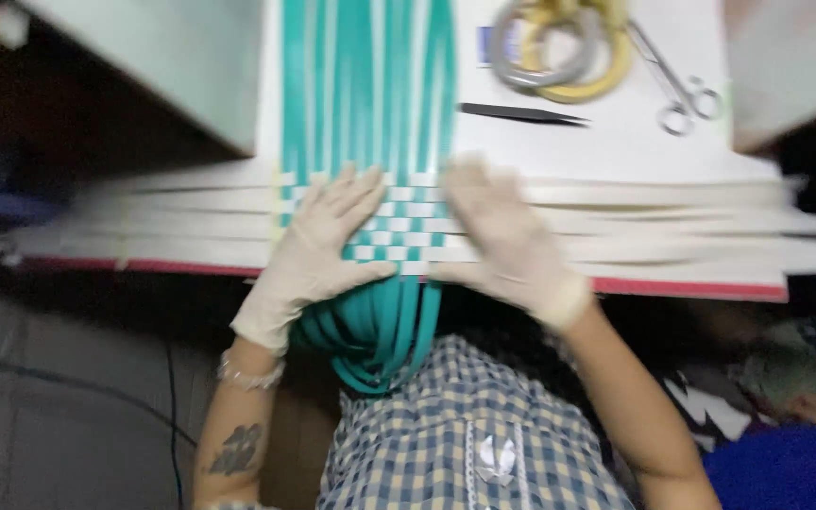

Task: The person is weaving green and white plastic strips together on a flat surface, using tweezers to help lift and thread the strips.

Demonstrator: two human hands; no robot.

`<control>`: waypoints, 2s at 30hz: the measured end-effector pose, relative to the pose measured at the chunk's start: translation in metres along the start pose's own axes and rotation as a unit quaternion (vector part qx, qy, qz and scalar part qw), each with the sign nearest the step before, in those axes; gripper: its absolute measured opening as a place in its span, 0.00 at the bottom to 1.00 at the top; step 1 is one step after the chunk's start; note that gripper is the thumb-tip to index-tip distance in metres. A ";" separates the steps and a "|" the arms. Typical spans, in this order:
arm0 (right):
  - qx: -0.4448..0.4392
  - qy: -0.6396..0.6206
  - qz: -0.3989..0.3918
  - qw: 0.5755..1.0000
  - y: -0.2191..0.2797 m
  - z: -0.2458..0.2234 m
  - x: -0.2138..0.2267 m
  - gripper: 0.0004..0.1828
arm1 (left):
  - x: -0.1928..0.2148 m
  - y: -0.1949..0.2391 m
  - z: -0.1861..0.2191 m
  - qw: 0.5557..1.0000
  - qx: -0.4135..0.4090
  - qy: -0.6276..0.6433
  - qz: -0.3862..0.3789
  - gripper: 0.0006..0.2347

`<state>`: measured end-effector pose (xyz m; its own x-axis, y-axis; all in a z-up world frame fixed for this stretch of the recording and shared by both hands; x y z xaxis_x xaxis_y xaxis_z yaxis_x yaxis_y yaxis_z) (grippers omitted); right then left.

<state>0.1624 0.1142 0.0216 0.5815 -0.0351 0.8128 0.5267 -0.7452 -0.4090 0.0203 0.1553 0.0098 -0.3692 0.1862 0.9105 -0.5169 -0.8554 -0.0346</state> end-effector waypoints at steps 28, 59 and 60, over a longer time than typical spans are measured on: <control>-0.052 0.197 -0.056 0.977 0.039 0.022 0.015 0.55 | -0.025 -0.042 0.049 0.982 -0.084 -0.143 -0.089 0.61; -0.041 0.238 -0.032 0.970 0.040 0.018 0.020 0.54 | -0.018 -0.123 0.016 0.994 0.005 -0.093 -0.050 0.32; -0.040 0.237 -0.034 0.970 0.040 0.018 0.020 0.54 | -0.021 -0.124 0.013 0.994 0.007 -0.092 -0.051 0.32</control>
<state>0.2062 0.0957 0.0136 0.1871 -0.2725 0.9438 0.4926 -0.8052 -0.3302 0.1023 0.2505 0.0001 -0.1673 0.1819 0.9690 -0.5339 -0.8430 0.0661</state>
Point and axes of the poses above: each hand's wrist, its own y-axis away from the middle knuckle, its own x-axis out of the back of the hand, z = x × y, the point moved 10 cm from there along -y, towards the middle knuckle, and after that the axes turned 13 degrees about x, right-handed, at the moved point
